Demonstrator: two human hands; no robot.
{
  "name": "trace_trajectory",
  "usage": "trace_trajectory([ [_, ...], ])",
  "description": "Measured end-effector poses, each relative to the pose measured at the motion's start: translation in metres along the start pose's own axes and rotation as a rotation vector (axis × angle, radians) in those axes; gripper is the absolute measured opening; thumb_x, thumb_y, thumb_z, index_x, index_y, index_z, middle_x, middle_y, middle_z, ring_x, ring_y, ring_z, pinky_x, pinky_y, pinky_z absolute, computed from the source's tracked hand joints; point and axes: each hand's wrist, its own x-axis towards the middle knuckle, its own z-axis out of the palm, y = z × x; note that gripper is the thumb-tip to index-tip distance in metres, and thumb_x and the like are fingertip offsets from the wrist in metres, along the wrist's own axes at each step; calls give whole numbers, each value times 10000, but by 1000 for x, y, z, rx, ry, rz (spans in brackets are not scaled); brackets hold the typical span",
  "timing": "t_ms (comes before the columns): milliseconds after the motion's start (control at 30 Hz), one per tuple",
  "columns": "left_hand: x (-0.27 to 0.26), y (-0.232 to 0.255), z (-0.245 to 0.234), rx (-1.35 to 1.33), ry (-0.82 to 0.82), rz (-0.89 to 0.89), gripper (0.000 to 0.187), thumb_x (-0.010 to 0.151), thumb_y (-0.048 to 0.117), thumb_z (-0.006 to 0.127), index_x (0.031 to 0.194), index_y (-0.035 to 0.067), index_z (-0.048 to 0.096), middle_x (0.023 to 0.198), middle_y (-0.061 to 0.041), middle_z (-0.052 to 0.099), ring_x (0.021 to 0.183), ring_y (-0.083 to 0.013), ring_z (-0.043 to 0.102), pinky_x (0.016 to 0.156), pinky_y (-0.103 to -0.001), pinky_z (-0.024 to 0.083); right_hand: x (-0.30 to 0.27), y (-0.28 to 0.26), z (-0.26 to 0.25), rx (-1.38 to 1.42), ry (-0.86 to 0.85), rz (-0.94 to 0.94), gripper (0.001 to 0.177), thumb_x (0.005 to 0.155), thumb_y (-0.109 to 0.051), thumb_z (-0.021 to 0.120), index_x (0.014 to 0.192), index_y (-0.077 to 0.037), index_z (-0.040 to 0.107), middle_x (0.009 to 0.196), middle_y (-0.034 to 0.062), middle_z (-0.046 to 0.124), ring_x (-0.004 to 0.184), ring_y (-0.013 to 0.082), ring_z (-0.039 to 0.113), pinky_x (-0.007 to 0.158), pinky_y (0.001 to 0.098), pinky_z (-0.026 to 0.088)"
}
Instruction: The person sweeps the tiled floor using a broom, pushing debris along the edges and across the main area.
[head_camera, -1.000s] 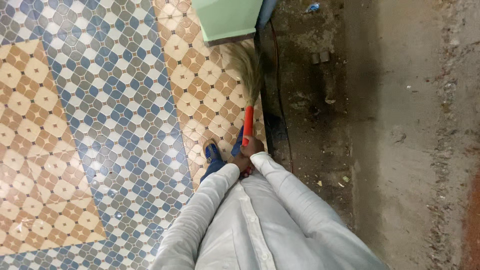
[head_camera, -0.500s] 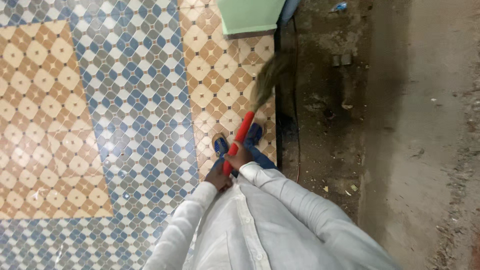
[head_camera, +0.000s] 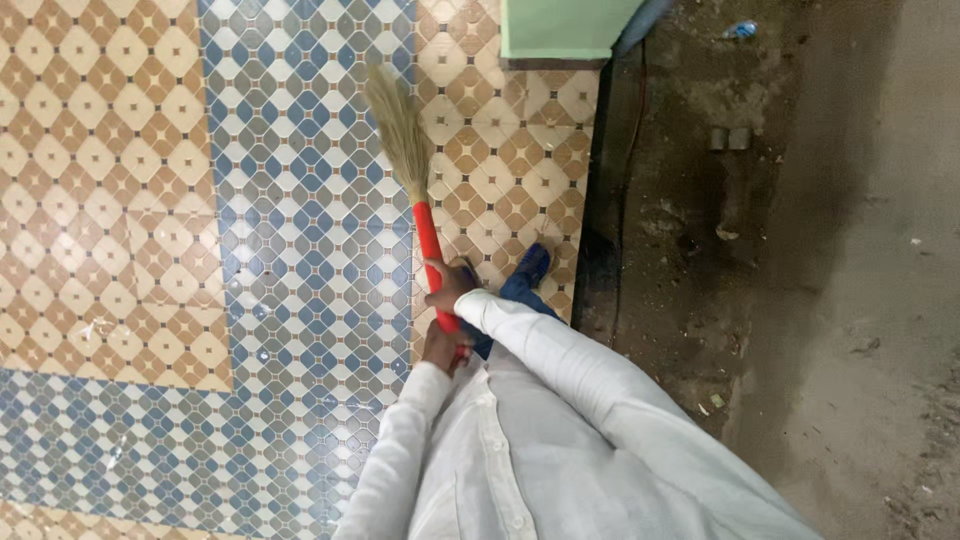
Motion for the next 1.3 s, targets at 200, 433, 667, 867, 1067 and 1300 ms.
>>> trace_trajectory([
  [200, 74, -19, 9, 194, -73, -215, 196, 734, 8, 717, 903, 64, 634, 706, -97, 678, 498, -179, 607, 371, -312, 419, 21, 47, -6, -68, 95, 82, 858, 626, -248, 831, 1430, -187, 537, 1240, 177, 673, 1076, 340, 689, 927, 401, 552],
  [433, 102, -59, 8, 738, -441, -332, 150, 680, 29, 767, 817, 41, 704, 612, -124, 657, 411, -222, 546, 359, -361, 398, -37, 95, -17, 3, 394, 387, 868, 682, -287, 849, 1473, -156, 516, 1363, 163, 644, 1229, 312, 646, 1038, 388, 519],
  [667, 110, -54, 8, 858, -611, -200, 149, 726, 126, 738, 829, 20, 718, 656, -141, 664, 454, -271, 573, 407, -404, 430, -73, 98, -6, 270, 1019, 276, 877, 623, -239, 835, 1445, -96, 566, 1374, 163, 653, 1215, 311, 661, 1047, 390, 531],
  [867, 107, -54, -17, 817, -641, -172, 220, 758, 209, 722, 892, 36, 707, 751, -163, 660, 577, -310, 571, 515, -432, 426, -65, 96, 11, 267, 939, 362, 954, 681, -211, 888, 1509, -47, 445, 1369, 195, 602, 1185, 305, 623, 997, 378, 512],
  [1067, 87, -59, 0, 806, -598, -50, 293, 790, 293, 705, 956, 51, 696, 847, -185, 655, 701, -350, 569, 623, -460, 423, -52, 99, 14, 646, 419, 497, 872, 668, -163, 824, 1494, -119, 548, 1123, 161, 717, 916, 278, 700, 799, 381, 589],
  [1300, 48, -38, -10, 692, -420, 87, 380, 827, 390, 686, 1030, 69, 684, 959, -211, 651, 844, -396, 566, 749, -493, 418, -37, 114, 25, 657, 271, 335, 526, 744, -118, 801, 1230, -95, 602, 931, 137, 680, 779, 283, 684, 653, 437, 586],
])
